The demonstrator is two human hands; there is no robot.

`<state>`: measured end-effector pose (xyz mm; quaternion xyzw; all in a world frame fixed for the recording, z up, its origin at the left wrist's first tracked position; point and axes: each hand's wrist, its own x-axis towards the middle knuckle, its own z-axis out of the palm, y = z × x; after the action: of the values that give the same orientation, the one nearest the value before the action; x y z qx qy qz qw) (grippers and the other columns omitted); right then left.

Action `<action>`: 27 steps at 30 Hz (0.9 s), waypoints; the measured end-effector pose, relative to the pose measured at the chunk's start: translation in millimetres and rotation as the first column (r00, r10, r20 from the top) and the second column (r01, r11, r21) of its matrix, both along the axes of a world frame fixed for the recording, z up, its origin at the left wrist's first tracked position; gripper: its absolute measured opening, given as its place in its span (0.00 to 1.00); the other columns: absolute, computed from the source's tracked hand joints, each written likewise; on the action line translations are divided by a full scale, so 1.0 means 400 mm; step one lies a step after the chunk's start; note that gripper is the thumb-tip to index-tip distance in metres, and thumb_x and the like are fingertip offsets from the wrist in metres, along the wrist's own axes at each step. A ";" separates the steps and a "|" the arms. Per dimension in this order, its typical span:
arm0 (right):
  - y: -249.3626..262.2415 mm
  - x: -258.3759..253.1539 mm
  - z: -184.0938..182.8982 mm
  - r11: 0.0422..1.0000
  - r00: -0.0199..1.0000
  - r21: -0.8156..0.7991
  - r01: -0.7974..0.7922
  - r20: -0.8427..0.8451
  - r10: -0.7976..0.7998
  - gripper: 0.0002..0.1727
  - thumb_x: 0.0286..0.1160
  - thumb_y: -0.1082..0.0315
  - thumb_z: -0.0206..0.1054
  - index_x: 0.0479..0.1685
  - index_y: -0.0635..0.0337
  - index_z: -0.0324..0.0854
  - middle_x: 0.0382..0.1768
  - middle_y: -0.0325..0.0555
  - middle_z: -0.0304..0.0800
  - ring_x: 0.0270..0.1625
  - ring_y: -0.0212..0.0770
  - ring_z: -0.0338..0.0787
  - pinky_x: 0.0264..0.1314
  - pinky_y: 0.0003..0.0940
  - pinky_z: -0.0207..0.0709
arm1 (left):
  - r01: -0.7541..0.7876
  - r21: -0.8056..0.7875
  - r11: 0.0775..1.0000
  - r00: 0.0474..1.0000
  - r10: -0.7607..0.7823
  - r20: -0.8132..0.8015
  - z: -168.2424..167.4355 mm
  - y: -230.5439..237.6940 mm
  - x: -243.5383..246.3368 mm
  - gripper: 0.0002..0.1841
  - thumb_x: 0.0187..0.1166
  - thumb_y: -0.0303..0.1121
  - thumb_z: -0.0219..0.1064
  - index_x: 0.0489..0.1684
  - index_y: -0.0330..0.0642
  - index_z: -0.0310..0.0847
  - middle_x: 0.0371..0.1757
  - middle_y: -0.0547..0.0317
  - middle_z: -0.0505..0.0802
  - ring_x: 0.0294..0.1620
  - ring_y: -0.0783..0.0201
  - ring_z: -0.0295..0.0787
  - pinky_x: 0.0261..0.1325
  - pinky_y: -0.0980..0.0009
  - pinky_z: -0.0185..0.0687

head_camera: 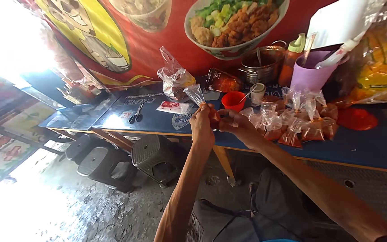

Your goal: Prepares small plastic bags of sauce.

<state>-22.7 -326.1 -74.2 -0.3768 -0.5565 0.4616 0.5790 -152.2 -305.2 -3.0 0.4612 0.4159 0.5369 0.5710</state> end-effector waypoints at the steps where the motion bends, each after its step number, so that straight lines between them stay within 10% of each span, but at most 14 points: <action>1: 0.010 -0.003 0.000 1.000 0.999 0.010 -0.008 -0.050 0.008 0.22 0.81 0.68 0.67 0.73 0.59 0.73 0.52 0.45 0.90 0.49 0.34 0.90 0.57 0.32 0.85 | 0.028 -0.008 1.000 0.999 -0.028 -0.039 0.006 0.002 -0.003 0.15 0.93 0.39 0.50 0.46 0.43 0.81 0.30 0.63 0.86 0.28 0.70 0.84 0.35 0.71 0.83; 10: 0.033 0.006 0.004 0.999 0.979 -0.032 -0.019 -0.201 0.012 0.13 0.88 0.70 0.58 0.66 0.59 0.78 0.39 0.42 0.90 0.39 0.32 0.89 0.48 0.27 0.85 | 0.181 -0.094 0.979 0.972 -0.192 -0.133 0.050 0.071 -0.021 0.10 0.88 0.29 0.53 0.46 0.40 0.82 0.40 0.60 0.89 0.44 0.67 0.88 0.53 0.67 0.84; 20: 0.025 0.017 0.026 0.949 0.924 -0.301 -0.096 -0.381 -0.027 0.16 0.94 0.61 0.51 0.60 0.61 0.81 0.34 0.43 0.92 0.33 0.33 0.92 0.43 0.26 0.87 | 0.229 -0.044 0.972 0.964 -0.233 -0.131 0.039 0.055 -0.025 0.09 0.88 0.35 0.55 0.46 0.46 0.81 0.41 0.64 0.91 0.39 0.72 0.89 0.45 0.72 0.86; 23: 0.009 -0.006 -0.018 0.970 0.970 0.005 0.244 -0.021 -0.243 0.18 0.89 0.67 0.57 0.73 0.62 0.73 0.47 0.46 0.92 0.47 0.35 0.91 0.52 0.34 0.85 | 0.146 -0.029 0.989 0.988 -0.148 -0.050 0.038 0.047 -0.011 0.09 0.90 0.34 0.51 0.46 0.47 0.78 0.41 0.65 0.89 0.39 0.74 0.87 0.45 0.74 0.85; 27: 0.018 -0.030 -0.069 0.675 0.663 0.577 0.459 0.283 -0.693 0.29 0.70 0.68 0.73 0.75 0.58 0.77 0.70 0.57 0.82 0.70 0.57 0.81 0.63 0.51 0.80 | 0.058 -0.021 0.998 0.998 -0.058 0.009 0.033 0.042 0.017 0.09 0.90 0.34 0.53 0.48 0.45 0.79 0.42 0.63 0.89 0.38 0.72 0.86 0.44 0.72 0.84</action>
<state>-34.6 -318.9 -102.0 -0.4922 -0.6195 -0.0072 0.6115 -145.4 -288.2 10.2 0.4646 0.4056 0.5177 0.5930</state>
